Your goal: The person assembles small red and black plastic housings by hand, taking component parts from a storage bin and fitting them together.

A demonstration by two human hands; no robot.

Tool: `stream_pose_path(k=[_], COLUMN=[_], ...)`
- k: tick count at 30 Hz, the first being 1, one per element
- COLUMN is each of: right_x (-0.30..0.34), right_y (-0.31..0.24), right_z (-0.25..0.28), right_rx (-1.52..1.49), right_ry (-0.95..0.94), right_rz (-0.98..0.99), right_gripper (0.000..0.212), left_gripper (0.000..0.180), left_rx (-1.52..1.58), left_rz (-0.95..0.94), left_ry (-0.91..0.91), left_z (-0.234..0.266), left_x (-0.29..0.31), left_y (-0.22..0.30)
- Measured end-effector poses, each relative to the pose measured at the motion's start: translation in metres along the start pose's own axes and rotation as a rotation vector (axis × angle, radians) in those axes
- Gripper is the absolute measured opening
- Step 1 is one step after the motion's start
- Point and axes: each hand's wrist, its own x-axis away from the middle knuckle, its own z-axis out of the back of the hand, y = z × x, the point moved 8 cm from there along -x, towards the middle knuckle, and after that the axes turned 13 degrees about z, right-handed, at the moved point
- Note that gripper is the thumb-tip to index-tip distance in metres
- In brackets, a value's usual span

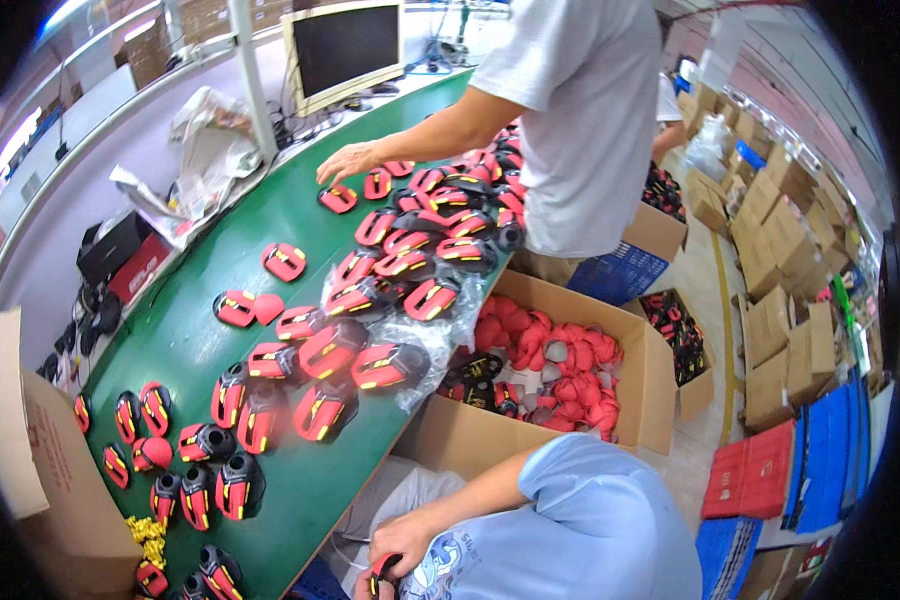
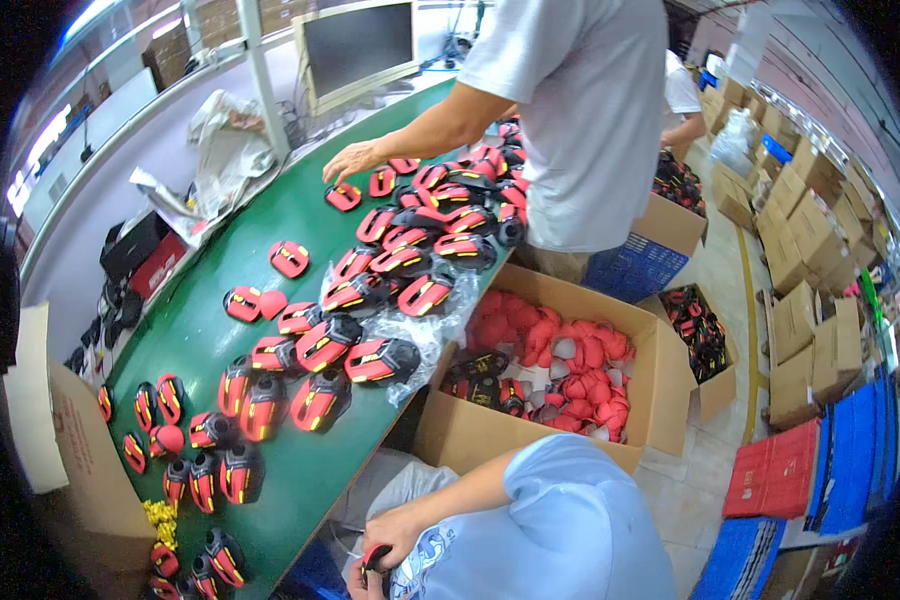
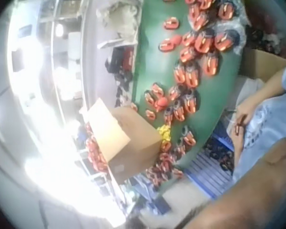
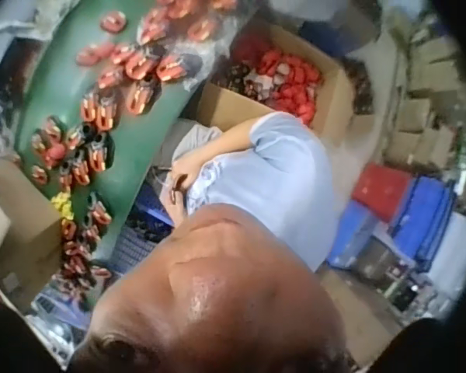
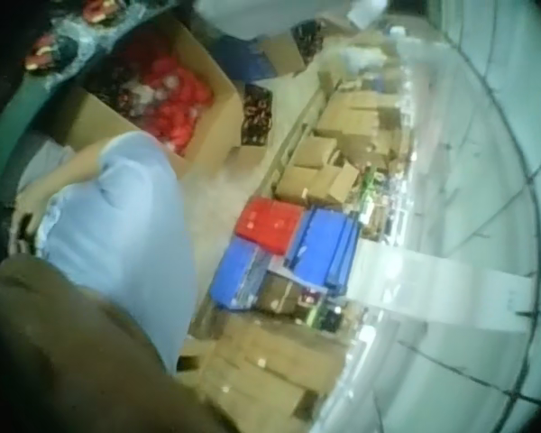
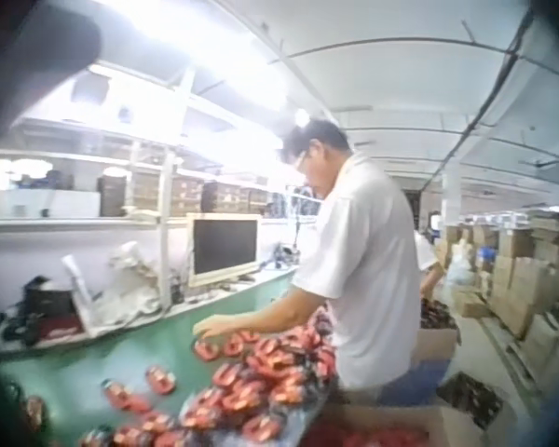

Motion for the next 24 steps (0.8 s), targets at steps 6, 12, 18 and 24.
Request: stream_pose_path(k=[6,12,18,24], right_x=[0.001,0.006,0.001,0.033], right_y=[0.012,0.016,-0.005,-0.054], right_z=[-0.021,-0.016,0.039,0.087], right_rx=[-0.094,-0.255,-0.074,0.196], right_ry=[-0.107,-0.087,0.120,0.115], right_rz=[0.003,-0.019,-0.055,-0.198], right_gripper=[0.023,0.025,0.023,0.039], left_gripper=[0.043,0.048,0.068,0.065], left_rx=[0.085,0.414,0.452,0.206], left_rz=[0.230,0.408,0.339,0.209], left_ry=[-0.055,-0.071,-0.068,-0.201], left_z=[-0.004,-0.008,-0.009,-0.013], left_x=[0.006,0.010,-0.023,-0.023], left_y=[-0.045,-0.032,-0.001,0.054])
